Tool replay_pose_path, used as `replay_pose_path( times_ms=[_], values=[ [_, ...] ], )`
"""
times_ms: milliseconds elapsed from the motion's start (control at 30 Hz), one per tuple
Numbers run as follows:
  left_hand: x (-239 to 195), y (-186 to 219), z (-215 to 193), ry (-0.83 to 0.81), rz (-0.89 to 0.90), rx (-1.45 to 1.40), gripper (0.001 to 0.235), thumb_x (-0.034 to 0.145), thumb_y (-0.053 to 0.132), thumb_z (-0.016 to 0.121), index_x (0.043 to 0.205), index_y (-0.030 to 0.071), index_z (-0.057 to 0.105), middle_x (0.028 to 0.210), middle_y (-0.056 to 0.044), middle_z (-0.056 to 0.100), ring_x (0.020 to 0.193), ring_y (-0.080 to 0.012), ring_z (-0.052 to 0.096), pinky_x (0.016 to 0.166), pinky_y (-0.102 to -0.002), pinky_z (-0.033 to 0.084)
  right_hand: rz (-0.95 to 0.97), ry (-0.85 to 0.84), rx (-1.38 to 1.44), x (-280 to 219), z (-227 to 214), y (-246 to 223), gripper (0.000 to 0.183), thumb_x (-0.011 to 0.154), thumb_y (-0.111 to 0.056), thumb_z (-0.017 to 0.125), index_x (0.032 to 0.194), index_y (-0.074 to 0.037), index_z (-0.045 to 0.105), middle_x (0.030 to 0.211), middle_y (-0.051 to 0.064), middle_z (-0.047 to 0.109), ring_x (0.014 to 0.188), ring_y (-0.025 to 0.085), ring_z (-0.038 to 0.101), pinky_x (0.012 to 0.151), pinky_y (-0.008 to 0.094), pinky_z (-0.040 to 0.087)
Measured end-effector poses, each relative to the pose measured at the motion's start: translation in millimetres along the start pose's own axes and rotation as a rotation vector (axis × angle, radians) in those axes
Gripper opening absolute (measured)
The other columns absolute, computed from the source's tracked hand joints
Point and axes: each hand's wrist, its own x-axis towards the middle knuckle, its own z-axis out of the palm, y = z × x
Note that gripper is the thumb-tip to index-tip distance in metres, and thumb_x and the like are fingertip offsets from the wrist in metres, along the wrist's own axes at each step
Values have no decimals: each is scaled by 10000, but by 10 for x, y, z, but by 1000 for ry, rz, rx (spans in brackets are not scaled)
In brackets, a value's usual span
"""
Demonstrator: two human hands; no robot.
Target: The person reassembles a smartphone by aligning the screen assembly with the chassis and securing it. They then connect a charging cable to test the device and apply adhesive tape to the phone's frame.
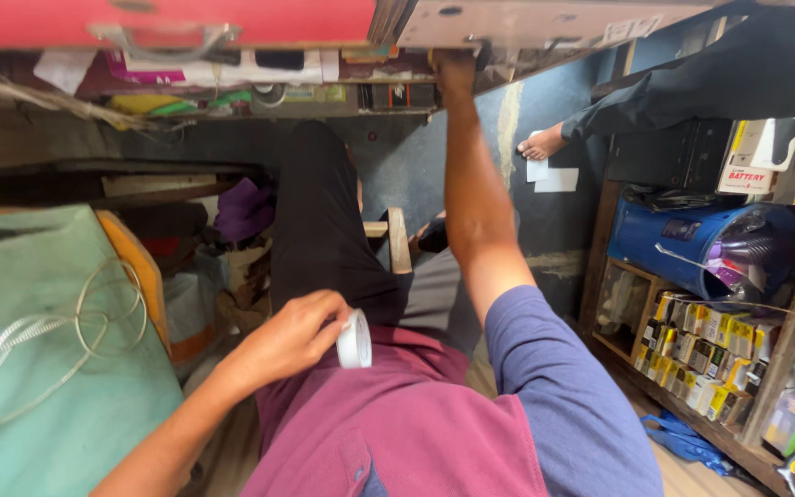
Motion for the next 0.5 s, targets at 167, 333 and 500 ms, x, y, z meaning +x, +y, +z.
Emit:
replay_pose_path(
  times_ms=[167, 333, 500],
  values=[
    [-43, -148, 90, -1, -27, 22, 153, 950, 134, 606, 958, -15, 638, 925, -184, 676, 885, -378, 674, 770, -436, 534, 236, -315, -38, -417, -578, 428, 139, 873, -171, 762, 897, -46, 705, 712, 7, 565, 550, 89, 492, 510, 269, 451],
    [2, -91, 131, -4, 50, 10, 154, 935, 129, 603, 963, -22, 614, 936, -178, 676, 907, -375, 678, 783, -437, 533, 55, -551, -176, -1951, -1387, 226, 218, 976, -197, 694, 1140, -56, 670, 945, -19, 662, 824, 67, 604, 697, 218, 458],
    [46, -54, 167, -43, 65, 62, 173, 952, 155, 610, 928, -16, 594, 906, -182, 660, 898, -395, 655, 771, -468, 510, -40, -650, -1054, -3249, -2064, -631, 420, 830, -334, 846, 866, -4, 588, 657, 90, 529, 615, 164, 466, 538, 335, 393]
  ],
)
